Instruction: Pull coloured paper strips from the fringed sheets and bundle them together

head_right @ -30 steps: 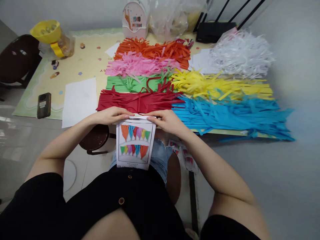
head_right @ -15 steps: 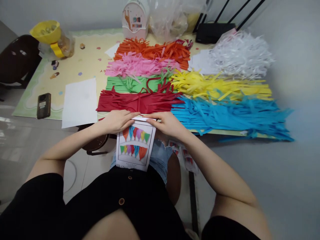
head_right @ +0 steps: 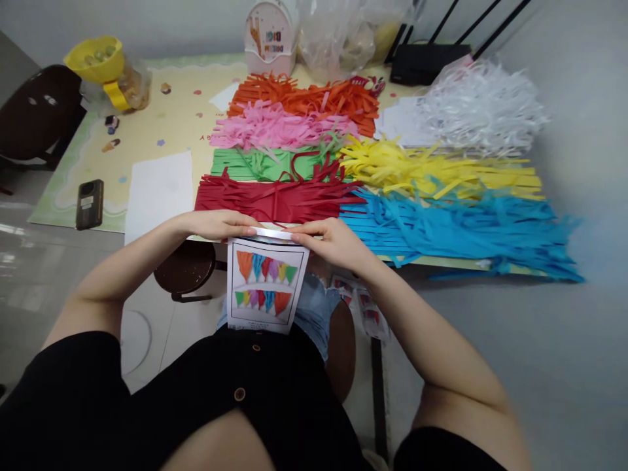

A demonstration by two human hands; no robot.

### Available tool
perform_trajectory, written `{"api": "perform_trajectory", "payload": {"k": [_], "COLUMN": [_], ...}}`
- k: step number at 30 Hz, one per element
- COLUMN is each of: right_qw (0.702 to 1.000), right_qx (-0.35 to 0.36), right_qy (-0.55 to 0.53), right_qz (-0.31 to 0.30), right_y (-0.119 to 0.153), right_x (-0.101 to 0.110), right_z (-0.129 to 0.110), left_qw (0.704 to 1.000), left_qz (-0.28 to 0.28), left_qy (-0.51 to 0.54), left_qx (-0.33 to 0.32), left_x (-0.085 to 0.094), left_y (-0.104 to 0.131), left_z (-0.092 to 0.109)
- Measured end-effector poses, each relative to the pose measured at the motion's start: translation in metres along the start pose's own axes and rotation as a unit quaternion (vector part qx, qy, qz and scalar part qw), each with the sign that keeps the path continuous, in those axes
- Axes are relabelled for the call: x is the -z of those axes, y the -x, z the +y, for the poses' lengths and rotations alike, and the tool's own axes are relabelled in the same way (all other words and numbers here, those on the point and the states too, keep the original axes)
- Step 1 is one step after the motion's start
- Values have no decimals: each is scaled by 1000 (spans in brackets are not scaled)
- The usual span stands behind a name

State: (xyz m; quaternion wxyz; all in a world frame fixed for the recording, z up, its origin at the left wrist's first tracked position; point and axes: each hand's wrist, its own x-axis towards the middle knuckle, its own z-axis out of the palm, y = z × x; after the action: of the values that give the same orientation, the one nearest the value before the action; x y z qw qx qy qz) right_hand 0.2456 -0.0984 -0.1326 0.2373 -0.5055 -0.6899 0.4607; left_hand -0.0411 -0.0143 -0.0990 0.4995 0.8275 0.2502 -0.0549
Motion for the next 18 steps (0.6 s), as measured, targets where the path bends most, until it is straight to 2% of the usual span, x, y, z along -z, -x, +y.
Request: {"api": "perform_trajectory", "payload": {"k": [5,9,15,18], "right_qw": [1000,1000,998,998], "right_qx": [2,4,24,17], "right_qy": [7,-11,-54,-68], "right_qz": [9,-5,-2,4], "right_y": [8,11,13,15], "right_x": [-4,-6,-10,-11], "right_z": [0,5,13,14], "left_qw": [995,982,936,909], "left_qz": [89,179,303,335], "left_qy": [17,41,176,249], "left_qx": [-36,-54,-17,10], "left_x": [-24,-43,-69,-77], "left_y": [12,16,14,13], "left_z": [6,-4,-14,-14]}}
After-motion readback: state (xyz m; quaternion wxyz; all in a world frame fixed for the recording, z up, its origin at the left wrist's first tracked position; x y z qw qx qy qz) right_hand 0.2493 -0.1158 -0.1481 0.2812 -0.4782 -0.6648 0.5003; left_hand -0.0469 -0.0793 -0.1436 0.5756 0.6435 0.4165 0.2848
